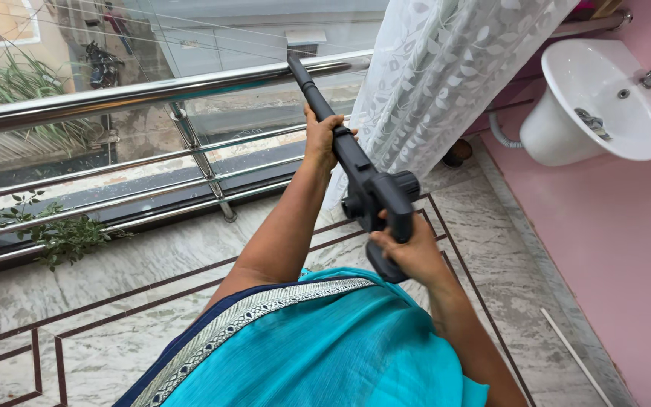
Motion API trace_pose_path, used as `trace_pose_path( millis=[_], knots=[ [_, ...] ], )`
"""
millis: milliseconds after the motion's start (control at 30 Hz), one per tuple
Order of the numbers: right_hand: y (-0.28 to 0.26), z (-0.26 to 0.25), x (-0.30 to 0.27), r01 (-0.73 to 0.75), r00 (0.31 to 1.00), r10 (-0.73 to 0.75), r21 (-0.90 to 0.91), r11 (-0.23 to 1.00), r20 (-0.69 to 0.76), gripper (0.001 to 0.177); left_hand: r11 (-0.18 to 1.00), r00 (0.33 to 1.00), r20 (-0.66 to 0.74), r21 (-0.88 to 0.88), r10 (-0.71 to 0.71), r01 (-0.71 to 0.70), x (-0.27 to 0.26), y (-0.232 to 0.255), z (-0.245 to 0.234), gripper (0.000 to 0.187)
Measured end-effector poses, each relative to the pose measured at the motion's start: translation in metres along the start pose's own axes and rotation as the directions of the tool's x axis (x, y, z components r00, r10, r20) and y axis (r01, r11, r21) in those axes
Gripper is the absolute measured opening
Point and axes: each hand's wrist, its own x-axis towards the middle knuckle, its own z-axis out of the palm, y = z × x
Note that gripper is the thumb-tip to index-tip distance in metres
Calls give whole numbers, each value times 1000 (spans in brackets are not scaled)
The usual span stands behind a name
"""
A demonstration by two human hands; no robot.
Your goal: The person uses a handheld vacuum cleaner to clean a metal railing and the window frame on a balcony. They move the vacuum nozzle along the horizontal bars and the vertical supports of the railing.
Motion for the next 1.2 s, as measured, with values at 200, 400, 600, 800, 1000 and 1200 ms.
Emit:
trace_pose_path(
  millis=[200,400,600,800,1000,1200],
  knots=[
    [-4,-45,-6,14,999,-4,216,976,-51,38,968,971,-11,83,238,-236,42,-59,9,113],
    [-22,-20,-7,96,984,-159,504,858,82,46,992,991,-111,114,72,-59,35,-17,18,109],
    [-46,-22,-5,116,991,-124,126,985,52,46,997,991,-107,-8,79,-80,27,-7,23,97],
    [-67,-10,-1,79,997,-79,25,997,-22,44,988,987,-97,-66,131,-138,34,-5,16,80],
    [-70,42,-1,39,998,-40,25,999,45,43,998,993,-116,-58,23,-30,23,41,-27,71],
    [-70,19,-23,-25,999,28,56,998,-44,47,997,993,-102,-38,63,-68,19,1,-10,104]
  ],
)
